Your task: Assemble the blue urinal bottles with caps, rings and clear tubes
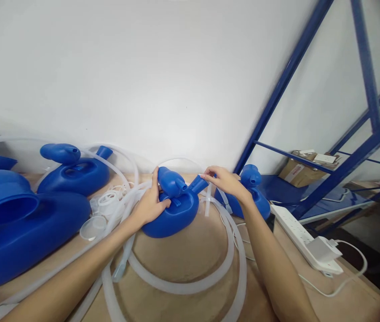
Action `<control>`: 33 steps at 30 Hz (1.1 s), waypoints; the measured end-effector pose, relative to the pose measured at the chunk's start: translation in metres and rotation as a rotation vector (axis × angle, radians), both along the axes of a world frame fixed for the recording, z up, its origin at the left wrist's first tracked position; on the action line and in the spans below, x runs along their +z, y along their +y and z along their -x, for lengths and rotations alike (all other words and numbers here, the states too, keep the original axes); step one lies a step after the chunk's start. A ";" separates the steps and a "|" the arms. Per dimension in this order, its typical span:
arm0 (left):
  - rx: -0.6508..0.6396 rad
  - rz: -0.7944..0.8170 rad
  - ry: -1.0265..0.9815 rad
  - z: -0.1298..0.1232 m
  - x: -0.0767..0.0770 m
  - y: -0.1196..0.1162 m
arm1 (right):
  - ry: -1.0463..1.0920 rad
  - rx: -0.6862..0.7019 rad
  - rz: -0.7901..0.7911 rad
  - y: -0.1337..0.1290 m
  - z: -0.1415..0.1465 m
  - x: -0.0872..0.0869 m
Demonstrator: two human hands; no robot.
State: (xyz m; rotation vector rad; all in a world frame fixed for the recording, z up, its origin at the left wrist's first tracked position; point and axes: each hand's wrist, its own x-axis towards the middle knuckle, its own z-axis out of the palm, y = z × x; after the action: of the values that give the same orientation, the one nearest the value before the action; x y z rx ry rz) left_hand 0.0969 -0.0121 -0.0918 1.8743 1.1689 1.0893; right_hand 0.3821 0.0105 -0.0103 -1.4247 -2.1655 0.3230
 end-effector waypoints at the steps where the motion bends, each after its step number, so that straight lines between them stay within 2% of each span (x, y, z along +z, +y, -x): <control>1: -0.005 0.000 -0.006 0.000 0.001 0.000 | 0.041 -0.005 0.008 0.005 0.000 -0.005; 6: -0.054 -0.001 -0.047 0.000 0.003 -0.001 | 0.151 -0.008 0.111 0.023 0.005 -0.027; 9: -0.061 -0.005 -0.042 0.000 0.003 -0.002 | 0.229 -0.028 0.159 0.029 0.007 -0.035; 14: -0.040 -0.025 0.007 0.000 0.000 -0.002 | 0.308 -0.050 0.212 0.025 0.006 -0.032; 18: -0.030 -0.034 0.017 0.000 0.000 -0.002 | 0.339 -0.122 0.177 0.025 0.010 -0.032; 26: -0.043 -0.040 0.036 0.000 -0.003 -0.001 | 0.486 -0.183 0.165 0.034 0.016 -0.046; 29: -0.027 -0.045 0.072 0.002 -0.005 -0.001 | 0.573 -0.173 0.185 0.033 0.011 -0.042; 33: -0.073 -0.053 0.122 0.004 -0.005 -0.006 | 0.712 -0.185 0.114 0.026 -0.005 -0.020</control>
State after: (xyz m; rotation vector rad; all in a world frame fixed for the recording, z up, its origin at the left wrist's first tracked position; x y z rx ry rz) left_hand 0.0929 -0.0178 -0.0972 2.0331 1.1392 0.9868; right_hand 0.3869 0.0360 -0.0303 -1.2930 -1.4491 0.7610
